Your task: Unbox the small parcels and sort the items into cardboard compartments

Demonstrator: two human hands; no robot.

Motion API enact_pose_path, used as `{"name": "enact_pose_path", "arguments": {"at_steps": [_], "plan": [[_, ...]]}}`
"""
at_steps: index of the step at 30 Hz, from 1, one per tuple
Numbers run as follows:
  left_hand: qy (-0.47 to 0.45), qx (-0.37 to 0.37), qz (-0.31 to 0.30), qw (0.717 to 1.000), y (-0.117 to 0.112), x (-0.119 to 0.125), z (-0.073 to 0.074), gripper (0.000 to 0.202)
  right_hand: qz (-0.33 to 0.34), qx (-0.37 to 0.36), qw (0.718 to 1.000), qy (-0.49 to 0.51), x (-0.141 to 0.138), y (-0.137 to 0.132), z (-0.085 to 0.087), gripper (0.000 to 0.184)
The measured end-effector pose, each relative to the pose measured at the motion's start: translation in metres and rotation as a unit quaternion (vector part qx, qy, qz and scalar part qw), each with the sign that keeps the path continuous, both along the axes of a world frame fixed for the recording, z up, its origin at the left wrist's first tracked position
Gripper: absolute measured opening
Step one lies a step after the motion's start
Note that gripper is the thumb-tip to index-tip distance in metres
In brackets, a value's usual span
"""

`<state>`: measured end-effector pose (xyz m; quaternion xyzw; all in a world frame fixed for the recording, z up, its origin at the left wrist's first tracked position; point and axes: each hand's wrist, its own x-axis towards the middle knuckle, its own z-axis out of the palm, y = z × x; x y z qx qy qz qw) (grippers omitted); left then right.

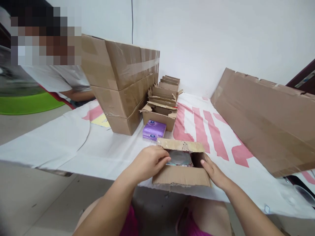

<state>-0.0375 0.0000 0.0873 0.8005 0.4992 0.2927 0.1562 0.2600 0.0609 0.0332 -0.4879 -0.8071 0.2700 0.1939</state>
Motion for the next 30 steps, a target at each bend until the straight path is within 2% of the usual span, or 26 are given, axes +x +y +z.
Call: {"name": "enact_pose_path", "arguments": {"at_steps": [4,7,10,14,18,21,24,26,27,28,30], "plan": [[0.042,0.011,-0.007,0.999,0.0,0.006,-0.003,0.026,-0.02,-0.035,0.993,0.108,-0.003,-0.002,-0.014,0.057],[0.046,0.013,0.024,0.999,0.004,0.007,-0.011,0.028,-0.046,-0.042,0.988,0.143,-0.003,-0.002,-0.02,0.059],[0.054,0.012,0.034,0.998,0.011,0.006,-0.017,0.036,-0.06,-0.046,0.983,0.168,-0.006,-0.004,-0.022,0.061],[0.03,0.023,0.031,0.999,0.016,-0.002,-0.015,0.039,-0.075,-0.048,0.978,0.19,-0.01,-0.006,-0.025,0.064],[-0.022,0.032,0.054,0.998,0.017,-0.018,-0.011,0.026,-0.077,-0.047,0.984,0.156,-0.006,-0.003,-0.026,0.062],[-0.042,0.015,0.057,0.997,0.016,-0.033,-0.01,0.027,-0.088,-0.004,0.995,0.055,0.002,0.004,-0.015,0.059],[-0.048,0.0,0.06,0.997,0.011,-0.044,-0.005,0.028,-0.105,0.157,0.981,-0.051,0.004,0.009,0.009,0.06],[-0.048,0.004,0.047,0.998,0.008,-0.048,-0.003,0.017,-0.08,0.262,0.958,-0.085,-0.002,0.007,0.028,0.054],[-0.044,0.009,0.037,0.998,0.007,-0.048,-0.002,0.014,-0.055,0.286,0.952,-0.091,-0.007,0.005,0.037,0.047],[-0.035,0.013,0.031,0.999,0.007,-0.047,-0.003,0.017,-0.024,0.287,0.953,-0.094,-0.014,0.002,0.046,0.04],[-0.01,0.015,0.044,0.999,0.009,-0.042,-0.006,0.026,0.04,0.237,0.965,-0.108,-0.032,-0.003,0.06,0.032]]}}
